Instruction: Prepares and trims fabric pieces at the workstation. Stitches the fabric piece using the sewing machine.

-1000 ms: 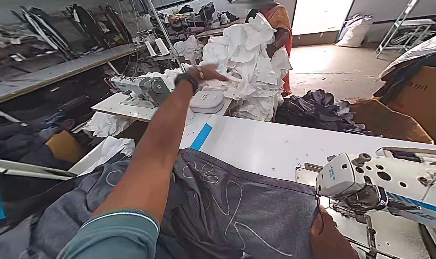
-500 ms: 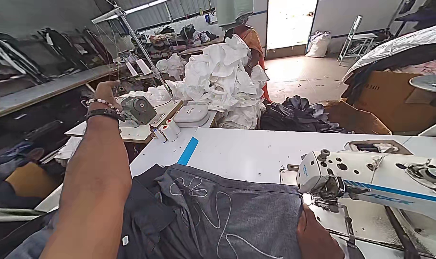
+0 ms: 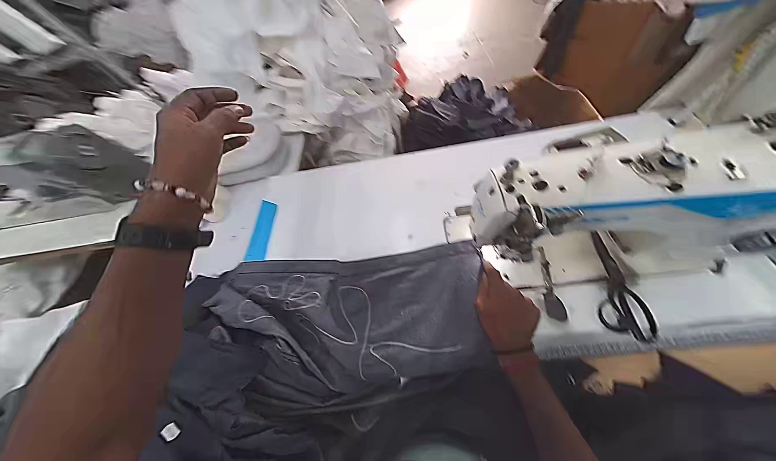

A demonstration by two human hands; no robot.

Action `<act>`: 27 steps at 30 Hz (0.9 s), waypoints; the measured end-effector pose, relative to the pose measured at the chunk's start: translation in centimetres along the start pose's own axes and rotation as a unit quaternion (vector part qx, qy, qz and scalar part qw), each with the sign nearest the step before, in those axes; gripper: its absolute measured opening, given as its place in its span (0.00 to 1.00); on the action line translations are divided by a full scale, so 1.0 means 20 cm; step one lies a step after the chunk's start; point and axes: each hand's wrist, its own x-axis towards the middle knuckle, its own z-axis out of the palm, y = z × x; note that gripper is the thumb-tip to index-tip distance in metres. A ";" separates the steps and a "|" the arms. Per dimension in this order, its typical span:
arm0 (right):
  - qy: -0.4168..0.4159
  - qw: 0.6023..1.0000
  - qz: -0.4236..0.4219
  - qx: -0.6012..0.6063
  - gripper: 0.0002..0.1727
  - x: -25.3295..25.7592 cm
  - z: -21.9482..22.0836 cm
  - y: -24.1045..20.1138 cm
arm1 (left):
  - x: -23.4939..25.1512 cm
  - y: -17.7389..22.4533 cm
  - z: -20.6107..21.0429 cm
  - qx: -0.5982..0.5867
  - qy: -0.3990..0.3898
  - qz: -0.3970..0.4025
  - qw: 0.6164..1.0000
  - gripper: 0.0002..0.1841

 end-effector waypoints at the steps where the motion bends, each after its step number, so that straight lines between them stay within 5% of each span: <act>1: 0.000 1.000 0.000 -0.005 0.23 0.00 0.01 0.01 | -0.16 -0.01 0.21 0.015 -0.080 0.042 0.996 0.20; 5: 0.021 1.000 -0.002 -0.002 0.22 0.03 0.04 0.02 | -0.76 -0.10 0.97 0.086 -0.275 0.188 0.939 0.14; 9: -0.017 1.000 -0.004 0.000 0.23 0.03 0.03 0.03 | -0.94 -0.32 1.41 0.152 -0.280 0.342 0.884 0.15; 22: -0.060 0.997 -0.003 -0.041 0.24 0.09 0.02 -0.02 | -0.91 -0.37 1.44 0.243 -0.280 0.370 0.852 0.19; 27: -0.132 0.991 -0.015 0.022 0.25 0.08 -0.07 0.05 | -1.01 -0.35 1.50 0.159 -0.239 0.301 0.909 0.16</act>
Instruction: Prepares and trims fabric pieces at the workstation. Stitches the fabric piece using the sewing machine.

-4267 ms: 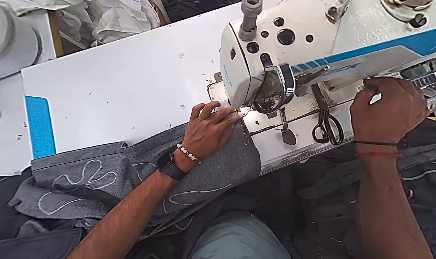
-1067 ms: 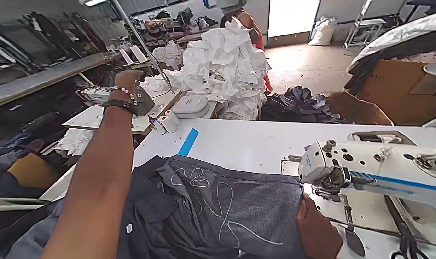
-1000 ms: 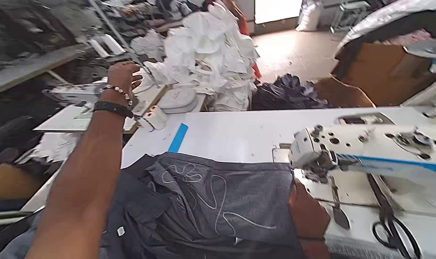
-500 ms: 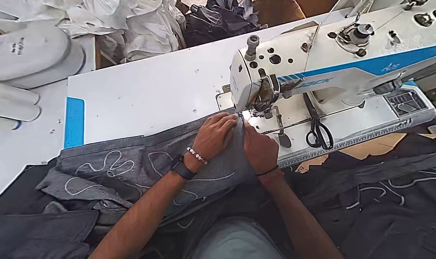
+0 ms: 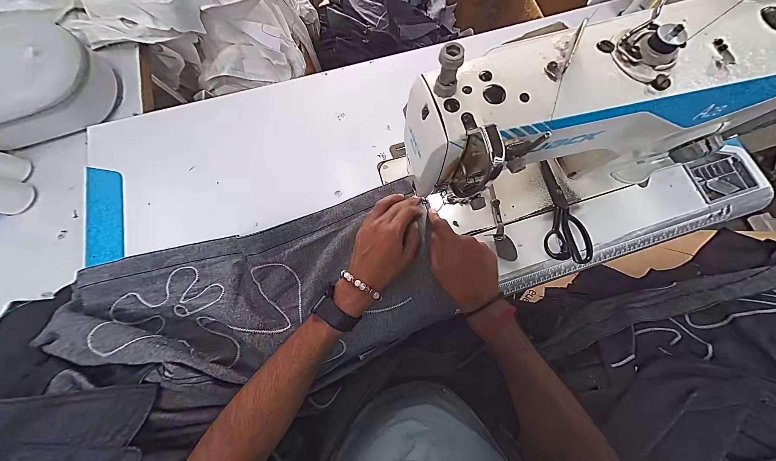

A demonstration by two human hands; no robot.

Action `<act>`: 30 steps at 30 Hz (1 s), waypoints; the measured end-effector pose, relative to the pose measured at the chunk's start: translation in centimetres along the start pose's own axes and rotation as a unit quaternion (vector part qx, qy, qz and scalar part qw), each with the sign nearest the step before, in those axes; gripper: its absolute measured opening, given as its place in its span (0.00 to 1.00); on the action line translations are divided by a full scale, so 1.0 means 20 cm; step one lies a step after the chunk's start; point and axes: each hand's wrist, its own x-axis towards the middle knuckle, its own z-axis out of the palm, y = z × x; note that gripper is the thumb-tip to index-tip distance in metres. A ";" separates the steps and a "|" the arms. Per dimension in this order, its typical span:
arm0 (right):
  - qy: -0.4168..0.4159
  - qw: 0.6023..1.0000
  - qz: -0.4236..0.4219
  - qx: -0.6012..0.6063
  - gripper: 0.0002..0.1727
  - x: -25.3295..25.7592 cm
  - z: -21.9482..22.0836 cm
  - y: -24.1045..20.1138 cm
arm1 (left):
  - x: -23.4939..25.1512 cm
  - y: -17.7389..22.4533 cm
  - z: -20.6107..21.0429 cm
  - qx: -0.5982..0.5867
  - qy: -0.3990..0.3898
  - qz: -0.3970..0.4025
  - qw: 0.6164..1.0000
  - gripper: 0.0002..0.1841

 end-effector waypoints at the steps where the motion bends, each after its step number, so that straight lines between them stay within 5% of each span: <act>1: -0.014 0.999 0.000 0.045 0.22 0.00 -0.05 0.06 | -0.02 -0.01 0.02 0.013 -0.008 0.018 1.000 0.18; 5: 0.093 0.992 0.021 0.079 0.15 0.04 -0.18 0.41 | -0.05 -0.04 0.03 0.045 -0.030 0.072 0.996 0.21; 8: 0.077 0.993 -0.019 0.087 0.17 0.09 -0.19 0.55 | -0.04 -0.07 0.01 0.041 -0.037 0.078 0.995 0.21; 11: 0.061 0.990 -0.069 0.109 0.12 0.10 -0.12 0.47 | -0.03 -0.10 -0.01 0.039 -0.055 0.095 0.993 0.22; 17: 0.173 0.974 -0.105 0.099 0.10 0.10 0.06 0.23 | 0.01 -0.17 -0.04 0.026 -0.072 0.141 0.987 0.23; 22: 0.158 0.960 -0.201 0.114 0.19 -0.03 0.11 0.18 | 0.06 -0.24 -0.09 0.022 -0.092 0.191 0.977 0.23; 30: 0.193 0.966 -0.163 0.049 0.17 -0.08 0.16 0.16 | 0.10 -0.27 -0.12 0.044 -0.107 0.218 0.969 0.24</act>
